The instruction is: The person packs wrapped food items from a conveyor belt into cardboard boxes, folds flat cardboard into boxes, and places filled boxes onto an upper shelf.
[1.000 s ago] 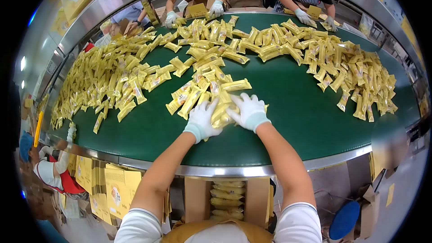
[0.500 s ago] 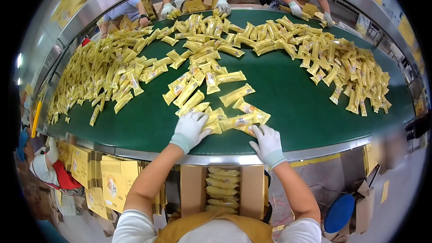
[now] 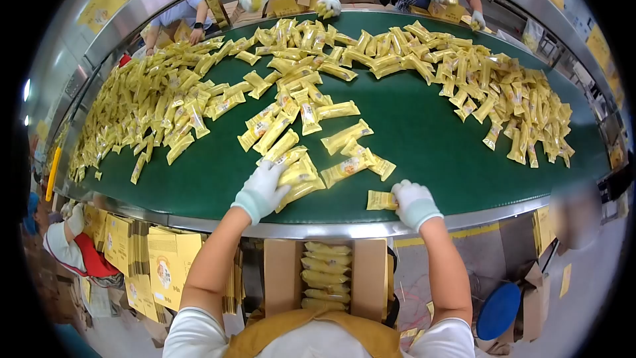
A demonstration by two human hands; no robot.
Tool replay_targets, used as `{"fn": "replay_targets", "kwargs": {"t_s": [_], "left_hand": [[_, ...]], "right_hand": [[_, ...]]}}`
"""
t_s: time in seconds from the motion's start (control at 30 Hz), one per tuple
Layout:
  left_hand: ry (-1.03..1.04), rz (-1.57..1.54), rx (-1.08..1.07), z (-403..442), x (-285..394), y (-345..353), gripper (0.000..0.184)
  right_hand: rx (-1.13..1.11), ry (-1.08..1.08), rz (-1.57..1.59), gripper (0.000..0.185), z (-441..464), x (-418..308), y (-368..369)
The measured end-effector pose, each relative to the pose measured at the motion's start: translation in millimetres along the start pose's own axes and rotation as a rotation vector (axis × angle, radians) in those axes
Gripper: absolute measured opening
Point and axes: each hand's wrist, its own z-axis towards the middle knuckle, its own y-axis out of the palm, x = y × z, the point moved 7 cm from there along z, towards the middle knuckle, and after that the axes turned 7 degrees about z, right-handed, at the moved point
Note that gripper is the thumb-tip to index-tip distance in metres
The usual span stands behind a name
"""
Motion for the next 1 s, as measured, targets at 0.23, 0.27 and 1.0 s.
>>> {"fn": "replay_targets", "kwargs": {"t_s": [0.23, 0.27, 1.0], "left_hand": [[0.035, 0.209, 0.026, 0, 20, 71, 0.044], [0.032, 0.176, -0.008, 2, 16, 74, 0.046], [0.263, 0.472, 0.259, -5, 12, 69, 0.079]], "right_hand": [[0.437, -0.508, 0.219, 0.027, 58, -77, -39], [0.535, -0.563, 0.106, 0.024, 76, -76, -15], [0.694, -0.257, -0.256, 0.045, 47, -66, 15]]}}
